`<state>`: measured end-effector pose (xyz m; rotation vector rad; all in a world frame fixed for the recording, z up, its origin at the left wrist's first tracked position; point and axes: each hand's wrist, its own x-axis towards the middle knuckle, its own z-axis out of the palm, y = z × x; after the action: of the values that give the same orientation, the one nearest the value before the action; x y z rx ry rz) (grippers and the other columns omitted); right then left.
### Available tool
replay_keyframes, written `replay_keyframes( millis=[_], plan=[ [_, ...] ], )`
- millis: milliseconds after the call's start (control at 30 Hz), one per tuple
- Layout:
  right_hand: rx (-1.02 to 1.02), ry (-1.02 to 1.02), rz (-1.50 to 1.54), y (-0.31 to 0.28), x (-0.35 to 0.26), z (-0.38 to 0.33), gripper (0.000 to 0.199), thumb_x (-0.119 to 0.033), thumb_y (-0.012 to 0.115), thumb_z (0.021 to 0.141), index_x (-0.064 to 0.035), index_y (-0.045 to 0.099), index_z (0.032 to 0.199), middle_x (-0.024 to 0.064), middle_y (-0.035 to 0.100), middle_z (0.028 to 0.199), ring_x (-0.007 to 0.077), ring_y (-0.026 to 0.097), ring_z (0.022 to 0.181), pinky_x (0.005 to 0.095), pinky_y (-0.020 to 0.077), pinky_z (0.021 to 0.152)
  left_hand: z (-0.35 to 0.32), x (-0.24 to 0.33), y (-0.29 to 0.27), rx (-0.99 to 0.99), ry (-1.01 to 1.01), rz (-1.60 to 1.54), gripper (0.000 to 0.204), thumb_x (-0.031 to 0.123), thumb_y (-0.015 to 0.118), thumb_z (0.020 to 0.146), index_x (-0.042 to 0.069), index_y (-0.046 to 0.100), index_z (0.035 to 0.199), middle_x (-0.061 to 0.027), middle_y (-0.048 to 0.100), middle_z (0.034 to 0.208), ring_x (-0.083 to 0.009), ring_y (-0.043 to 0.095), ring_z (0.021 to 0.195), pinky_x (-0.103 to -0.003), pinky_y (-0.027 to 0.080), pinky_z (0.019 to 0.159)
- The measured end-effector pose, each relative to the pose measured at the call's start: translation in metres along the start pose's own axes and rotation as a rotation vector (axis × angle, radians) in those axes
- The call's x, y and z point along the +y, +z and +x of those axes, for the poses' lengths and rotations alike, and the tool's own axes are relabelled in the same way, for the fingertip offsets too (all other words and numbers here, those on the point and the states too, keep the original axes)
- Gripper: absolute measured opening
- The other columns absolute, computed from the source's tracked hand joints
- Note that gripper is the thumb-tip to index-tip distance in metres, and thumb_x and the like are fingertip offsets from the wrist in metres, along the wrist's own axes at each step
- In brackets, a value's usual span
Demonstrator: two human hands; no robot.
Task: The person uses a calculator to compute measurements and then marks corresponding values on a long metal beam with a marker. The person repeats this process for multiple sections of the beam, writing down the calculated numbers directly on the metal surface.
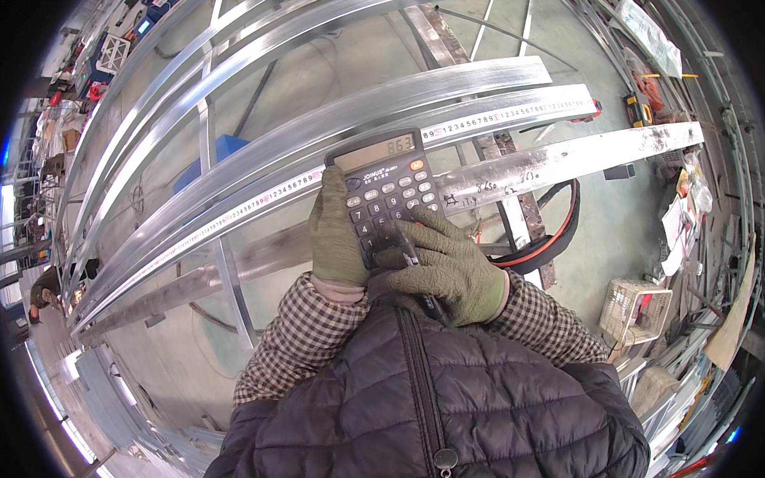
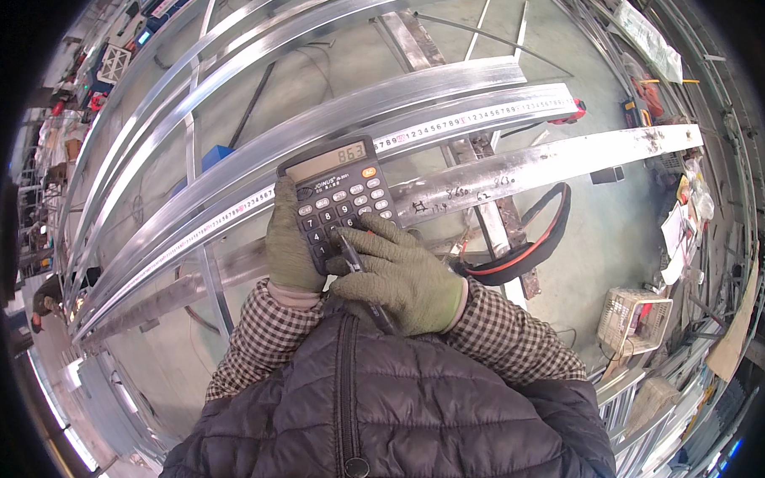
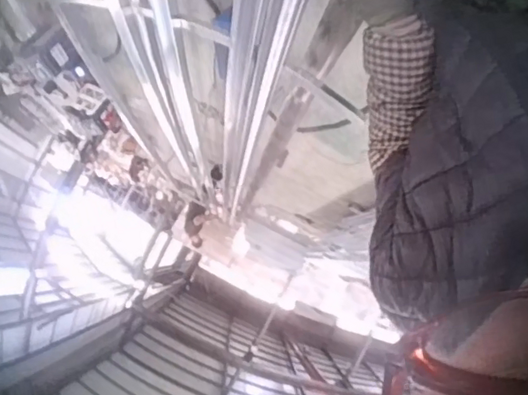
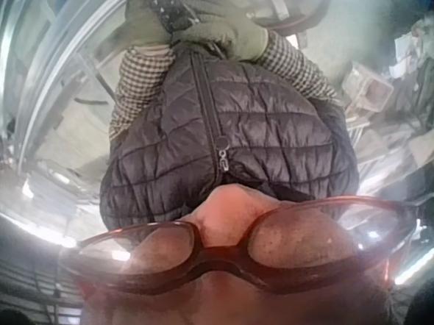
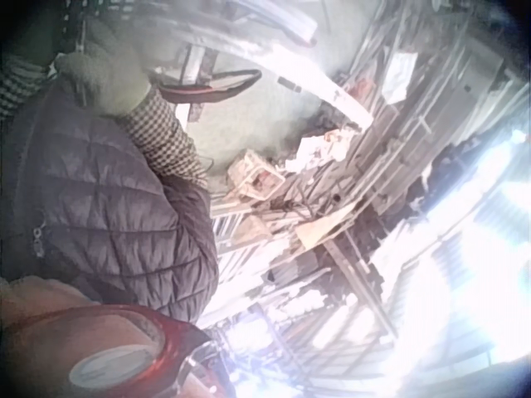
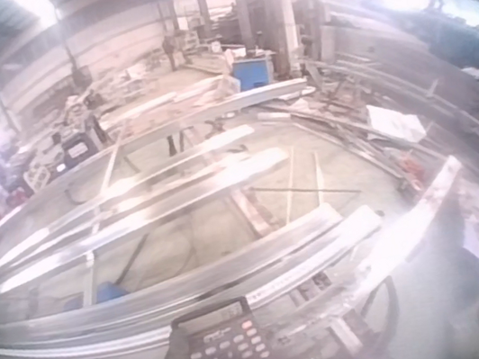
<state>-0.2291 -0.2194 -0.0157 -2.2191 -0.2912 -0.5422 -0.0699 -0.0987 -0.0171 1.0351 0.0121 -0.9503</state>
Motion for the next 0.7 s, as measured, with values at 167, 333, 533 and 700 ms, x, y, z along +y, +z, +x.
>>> replay_keyframes(
  millis=[167, 333, 533, 700],
  plan=[
    [0.032, 0.009, 0.023, -0.011, 0.006, -0.001, 0.04, -0.013, 0.087, 0.081, -0.0144, 0.073, 0.119, 0.0106, 0.079, 0.124, 0.0404, 0.066, 0.136, 0.0614, 0.0445, 0.121, -0.002, 0.004, -0.008, -0.076, -0.056, -0.132, 0.077, 0.065, 0.041, 0.116, -0.003, 0.055, 0.151, -0.0237, 0.073, 0.132, -0.0325, 0.08, 0.107, -0.04, 0.073, 0.084],
    [0.361, 0.061, -0.025, -0.017, 0.017, -0.005, 0.039, -0.013, 0.09, 0.082, -0.0123, 0.072, 0.117, 0.0173, 0.081, 0.124, 0.044, 0.065, 0.137, 0.0631, 0.0429, 0.121, -0.005, 0.001, -0.006, -0.042, 0.026, -0.099, 0.078, 0.064, 0.041, 0.116, -0.003, 0.052, 0.154, -0.0261, 0.07, 0.137, -0.0349, 0.078, 0.113, -0.044, 0.072, 0.091],
    [0.39, 0.052, -0.122, -0.018, 0.022, 0.001, 0.047, -0.006, 0.087, 0.068, -0.0102, 0.073, 0.112, 0.0143, 0.079, 0.117, 0.0436, 0.073, 0.119, 0.0585, 0.0566, 0.102, -0.005, -0.002, -0.002, -0.124, -0.008, -0.132, 0.078, 0.063, 0.042, 0.116, -0.004, 0.051, 0.156, -0.0278, 0.069, 0.14, -0.036, 0.077, 0.118, -0.046, 0.07, 0.096],
    [0.312, 0.111, -0.14, -0.02, 0.023, 0.005, 0.046, -0.009, 0.09, 0.072, -0.0115, 0.074, 0.114, 0.0126, 0.079, 0.123, 0.0436, 0.07, 0.13, 0.061, 0.0516, 0.111, -0.002, -0.003, 0.008, -0.302, -0.062, -0.32, 0.081, 0.064, 0.042, 0.116, -0.005, 0.049, 0.157, -0.028, 0.068, 0.14, -0.0358, 0.077, 0.117, -0.047, 0.07, 0.094]
  ],
)
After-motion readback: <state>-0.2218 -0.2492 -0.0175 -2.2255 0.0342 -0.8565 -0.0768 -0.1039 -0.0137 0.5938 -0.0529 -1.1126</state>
